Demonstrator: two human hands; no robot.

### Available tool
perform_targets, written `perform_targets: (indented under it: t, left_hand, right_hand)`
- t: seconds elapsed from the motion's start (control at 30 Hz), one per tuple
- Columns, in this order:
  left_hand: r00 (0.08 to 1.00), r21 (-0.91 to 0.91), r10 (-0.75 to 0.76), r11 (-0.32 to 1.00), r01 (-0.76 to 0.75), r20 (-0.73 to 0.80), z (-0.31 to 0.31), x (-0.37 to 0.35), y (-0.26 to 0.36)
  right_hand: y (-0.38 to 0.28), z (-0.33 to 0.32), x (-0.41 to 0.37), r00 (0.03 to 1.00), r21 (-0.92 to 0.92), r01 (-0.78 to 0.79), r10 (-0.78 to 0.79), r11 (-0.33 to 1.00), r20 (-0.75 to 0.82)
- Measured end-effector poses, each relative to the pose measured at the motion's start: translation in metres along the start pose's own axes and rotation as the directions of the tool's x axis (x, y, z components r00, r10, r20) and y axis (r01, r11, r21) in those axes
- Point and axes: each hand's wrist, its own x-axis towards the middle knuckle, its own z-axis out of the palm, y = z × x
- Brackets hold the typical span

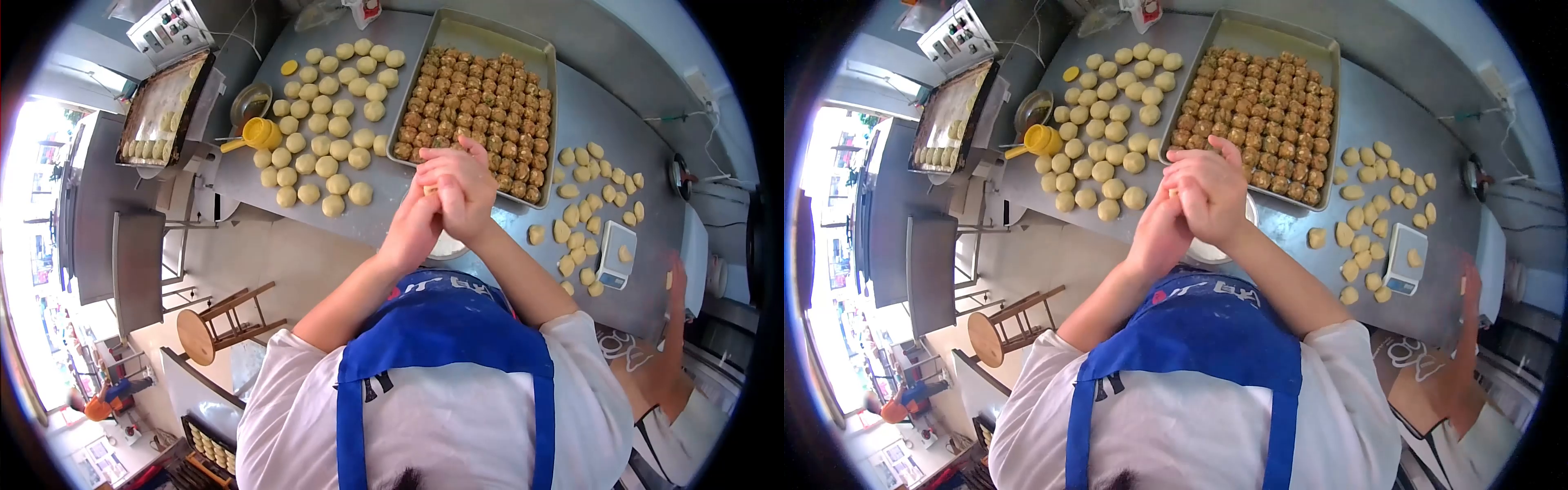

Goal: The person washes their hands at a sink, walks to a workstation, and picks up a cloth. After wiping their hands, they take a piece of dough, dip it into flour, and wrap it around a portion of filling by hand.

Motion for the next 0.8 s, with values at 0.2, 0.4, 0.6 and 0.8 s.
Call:
perform_targets:
  t: [0.2, 0.4, 0.6, 0.8]
  left_hand:
    - [0.969, 0.051, 0.246, 0.968, -0.244, -0.035, -0.003, 0.009, -0.002]
    - [0.997, 0.023, -0.045, 0.999, 0.044, 0.062, -0.015, 0.004, -0.002]
    - [0.957, -0.024, 0.283, 0.958, -0.285, -0.064, -0.018, 0.000, -0.001]
    - [0.994, -0.140, 0.072, 0.987, -0.084, -0.085, -0.042, -0.010, -0.005]
  right_hand:
    - [-0.017, 0.018, 0.005, 0.970, 0.356, -0.095, 0.167, 0.930, -0.176]
    - [0.016, 0.011, -0.011, 0.995, 0.119, 0.028, -0.039, 0.993, 0.095]
    - [-0.013, 0.016, 0.003, 0.977, 0.258, -0.209, 0.189, 0.943, 0.100]
    - [0.010, 0.026, -0.001, 0.974, 0.193, 0.051, -0.091, 0.980, 0.209]
